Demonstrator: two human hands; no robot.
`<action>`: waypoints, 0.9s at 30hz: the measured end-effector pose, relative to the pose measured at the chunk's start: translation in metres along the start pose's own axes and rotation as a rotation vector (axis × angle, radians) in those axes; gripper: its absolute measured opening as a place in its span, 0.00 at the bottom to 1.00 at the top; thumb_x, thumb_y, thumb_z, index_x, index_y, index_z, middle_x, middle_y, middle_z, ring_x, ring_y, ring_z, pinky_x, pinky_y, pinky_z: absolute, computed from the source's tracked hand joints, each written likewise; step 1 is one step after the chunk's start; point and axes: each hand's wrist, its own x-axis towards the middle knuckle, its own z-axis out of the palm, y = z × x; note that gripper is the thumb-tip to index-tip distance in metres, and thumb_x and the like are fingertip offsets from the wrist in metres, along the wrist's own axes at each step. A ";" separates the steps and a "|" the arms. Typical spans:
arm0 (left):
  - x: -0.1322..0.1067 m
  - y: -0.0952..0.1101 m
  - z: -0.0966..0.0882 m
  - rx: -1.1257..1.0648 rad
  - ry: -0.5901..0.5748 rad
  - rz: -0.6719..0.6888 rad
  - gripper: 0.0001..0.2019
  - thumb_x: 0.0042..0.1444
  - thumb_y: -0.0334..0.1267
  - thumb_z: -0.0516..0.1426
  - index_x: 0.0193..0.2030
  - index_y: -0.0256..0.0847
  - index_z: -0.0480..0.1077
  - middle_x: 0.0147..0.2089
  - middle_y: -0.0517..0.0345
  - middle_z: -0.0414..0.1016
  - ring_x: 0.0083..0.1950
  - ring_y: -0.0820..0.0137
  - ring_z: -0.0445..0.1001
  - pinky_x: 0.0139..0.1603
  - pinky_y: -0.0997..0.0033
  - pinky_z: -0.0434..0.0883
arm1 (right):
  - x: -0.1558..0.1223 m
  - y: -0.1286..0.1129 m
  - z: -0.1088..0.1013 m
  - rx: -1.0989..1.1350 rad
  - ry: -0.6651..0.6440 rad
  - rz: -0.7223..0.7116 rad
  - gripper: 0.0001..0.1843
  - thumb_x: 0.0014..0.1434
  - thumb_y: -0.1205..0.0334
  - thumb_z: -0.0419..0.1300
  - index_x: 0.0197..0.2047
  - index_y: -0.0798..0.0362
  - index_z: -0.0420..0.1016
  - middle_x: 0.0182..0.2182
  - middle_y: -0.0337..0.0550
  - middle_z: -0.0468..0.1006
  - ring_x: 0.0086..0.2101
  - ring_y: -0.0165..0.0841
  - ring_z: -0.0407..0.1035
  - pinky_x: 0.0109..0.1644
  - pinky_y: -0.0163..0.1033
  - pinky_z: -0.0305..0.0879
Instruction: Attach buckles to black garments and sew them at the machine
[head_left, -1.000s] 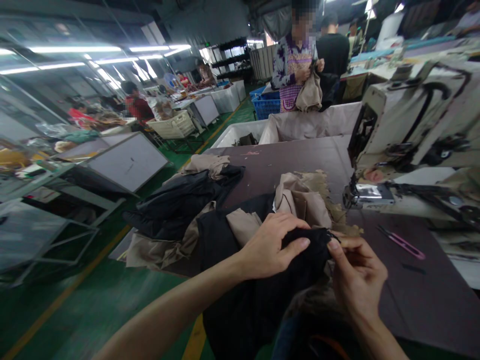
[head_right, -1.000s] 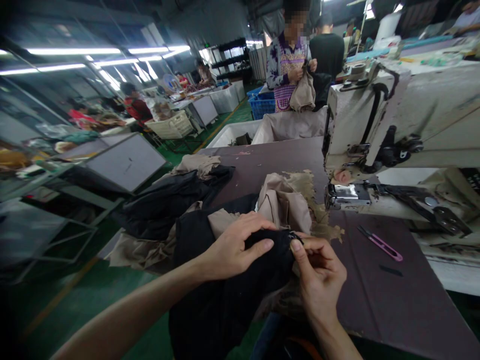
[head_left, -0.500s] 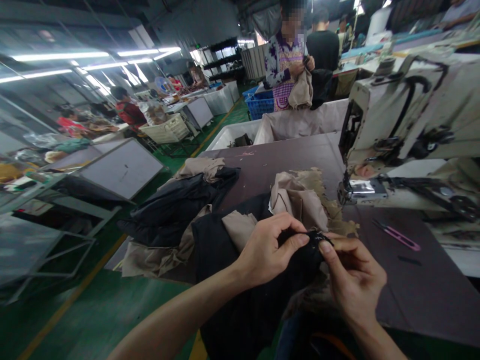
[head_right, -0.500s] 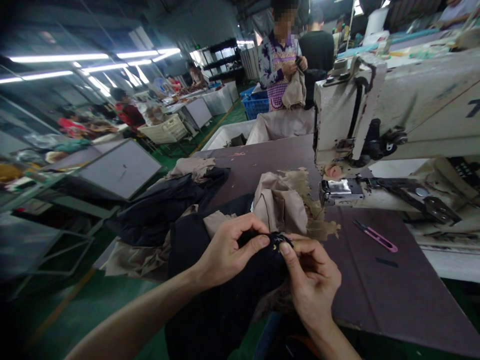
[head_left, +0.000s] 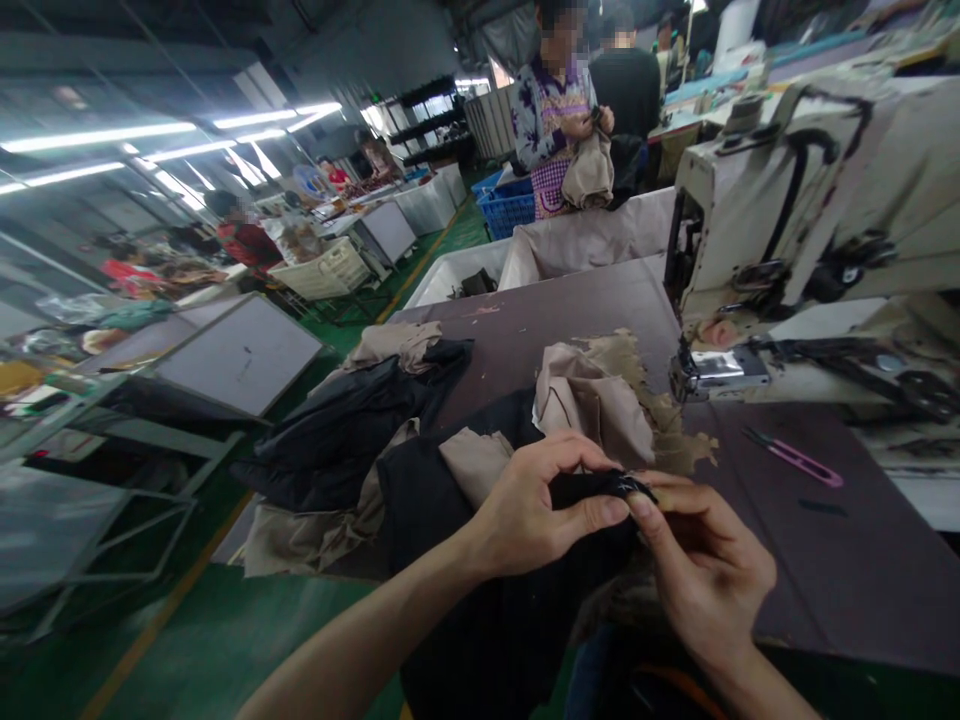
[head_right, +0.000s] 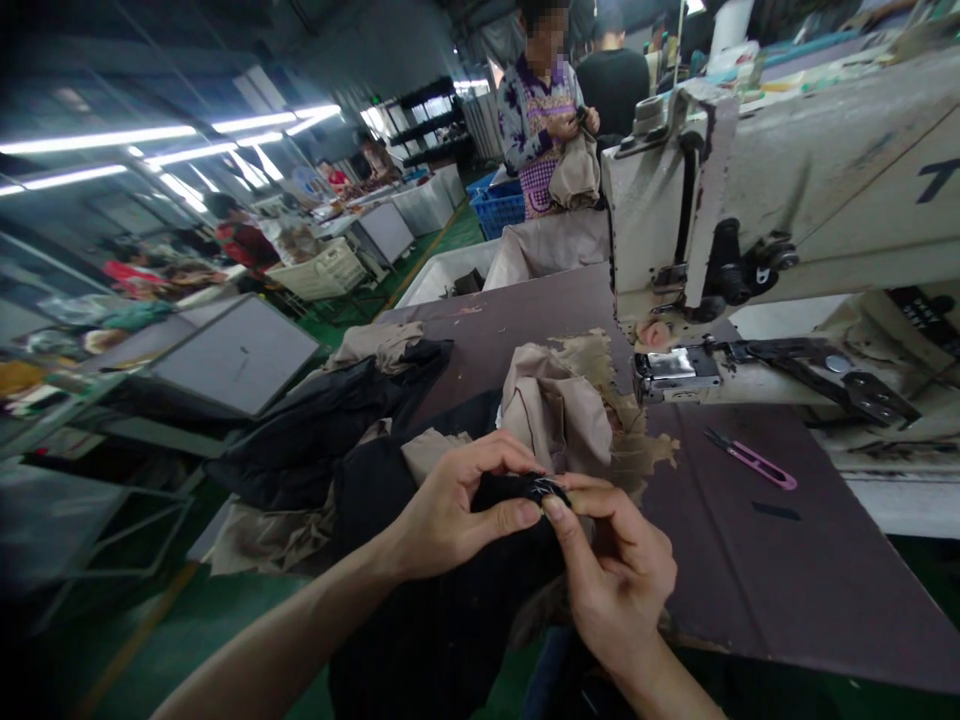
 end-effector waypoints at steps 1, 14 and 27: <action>0.000 -0.002 0.000 -0.024 0.010 -0.005 0.11 0.58 0.40 0.62 0.43 0.35 0.72 0.44 0.53 0.73 0.45 0.69 0.72 0.49 0.68 0.67 | 0.000 0.000 0.000 -0.003 0.001 -0.012 0.08 0.56 0.77 0.64 0.36 0.56 0.76 0.38 0.44 0.79 0.39 0.30 0.76 0.46 0.31 0.73; 0.000 -0.004 -0.004 0.090 -0.011 -0.029 0.10 0.57 0.40 0.62 0.42 0.39 0.67 0.40 0.57 0.69 0.42 0.70 0.68 0.44 0.68 0.65 | -0.003 0.004 -0.004 -0.070 -0.014 -0.172 0.13 0.53 0.83 0.63 0.38 0.58 0.76 0.37 0.47 0.79 0.40 0.34 0.76 0.45 0.39 0.74; -0.015 -0.029 -0.004 0.221 -0.005 0.548 0.07 0.58 0.36 0.61 0.39 0.37 0.68 0.38 0.50 0.72 0.48 0.64 0.72 0.52 0.61 0.73 | -0.024 0.011 -0.032 -0.352 -0.292 -0.450 0.24 0.54 0.82 0.60 0.52 0.55 0.75 0.43 0.45 0.82 0.42 0.37 0.79 0.47 0.41 0.80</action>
